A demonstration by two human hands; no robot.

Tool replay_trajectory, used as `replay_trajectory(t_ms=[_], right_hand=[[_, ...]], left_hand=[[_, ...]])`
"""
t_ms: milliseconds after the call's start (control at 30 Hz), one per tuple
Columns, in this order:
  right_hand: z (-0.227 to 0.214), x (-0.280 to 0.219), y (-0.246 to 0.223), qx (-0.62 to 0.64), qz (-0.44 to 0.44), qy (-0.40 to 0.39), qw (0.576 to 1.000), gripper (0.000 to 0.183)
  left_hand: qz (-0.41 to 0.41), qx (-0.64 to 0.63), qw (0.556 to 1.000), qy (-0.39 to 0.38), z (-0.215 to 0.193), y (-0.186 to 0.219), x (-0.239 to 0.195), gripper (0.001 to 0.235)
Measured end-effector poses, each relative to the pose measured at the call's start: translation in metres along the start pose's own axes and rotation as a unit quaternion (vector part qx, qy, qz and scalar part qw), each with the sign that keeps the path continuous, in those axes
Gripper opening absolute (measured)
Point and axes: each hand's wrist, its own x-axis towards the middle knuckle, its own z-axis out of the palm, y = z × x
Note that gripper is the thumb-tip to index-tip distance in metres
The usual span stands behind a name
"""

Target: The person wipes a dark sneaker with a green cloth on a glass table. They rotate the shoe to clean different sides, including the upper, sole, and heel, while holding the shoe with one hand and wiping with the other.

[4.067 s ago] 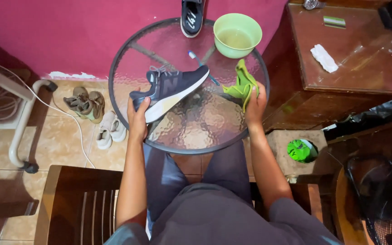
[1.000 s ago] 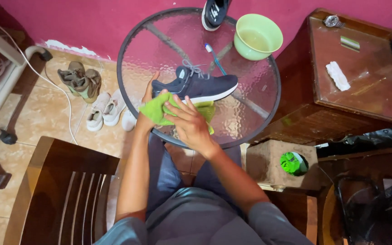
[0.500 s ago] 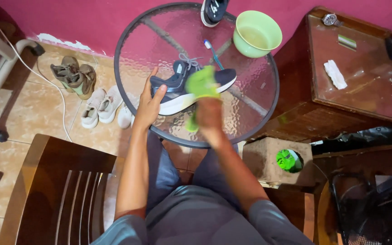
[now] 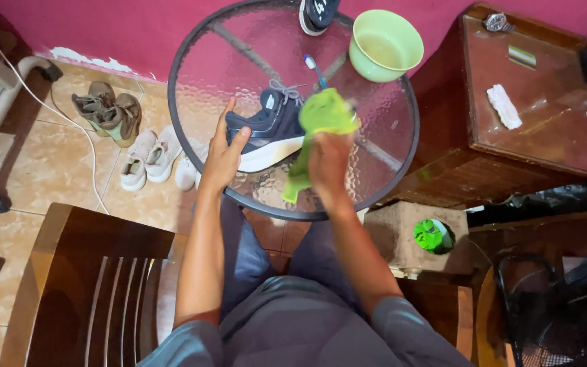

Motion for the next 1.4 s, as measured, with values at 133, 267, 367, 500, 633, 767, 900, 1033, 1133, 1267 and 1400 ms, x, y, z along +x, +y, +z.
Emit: replay_trajectory(t_ms=[133, 267, 367, 500, 633, 767, 900, 1033, 1133, 1267, 1400], right_hand=[[-0.032, 0.046, -0.113, -0.013, -0.104, 0.017, 0.994, 0.049], [-0.046, 0.055, -0.134, 0.098, -0.121, -0.096, 0.983, 0.032], [-0.065, 0.081, -0.127, -0.001, -0.102, -0.125, 0.987, 0.045], [-0.08, 0.096, -0.125, -0.025, -0.057, -0.098, 0.993, 0.045], [-0.068, 0.074, -0.128, -0.045, -0.075, -0.117, 0.989, 0.041], [-0.077, 0.053, -0.123, 0.075, -0.123, -0.069, 0.987, 0.042], [-0.076, 0.054, -0.104, 0.129, -0.134, -0.068, 0.98, 0.038], [-0.074, 0.07, -0.108, 0.101, -0.03, -0.06, 0.993, 0.036], [-0.054, 0.062, -0.123, -0.008, -0.037, -0.099, 0.994, 0.028], [-0.053, 0.036, -0.134, 0.153, -0.092, -0.089, 0.98, 0.018], [-0.087, 0.049, -0.122, 0.159, -0.169, -0.088, 0.969, 0.026]], left_hand=[[0.018, 0.017, 1.0, -0.016, -0.004, -0.011, 0.004, 0.066], [0.052, 0.004, 0.999, 0.003, 0.001, -0.012, 0.001, 0.059], [0.049, 0.001, 0.999, -0.001, 0.0, -0.019, 0.006, 0.061], [0.038, 0.015, 0.999, -0.011, 0.001, -0.009, 0.003, 0.06], [0.029, 0.018, 0.999, -0.01, 0.004, -0.003, -0.001, 0.061], [0.019, -0.001, 1.0, 0.003, 0.008, -0.003, -0.004, 0.057], [0.009, 0.012, 1.0, 0.0, 0.007, 0.006, -0.007, 0.059], [0.03, 0.022, 0.999, 0.005, 0.005, -0.01, 0.0, 0.058], [0.022, 0.026, 0.999, 0.007, 0.004, -0.006, 0.001, 0.056], [0.006, -0.009, 1.0, 0.02, 0.012, -0.022, 0.001, 0.051], [0.018, -0.014, 1.0, 0.012, 0.006, -0.018, 0.003, 0.054]])
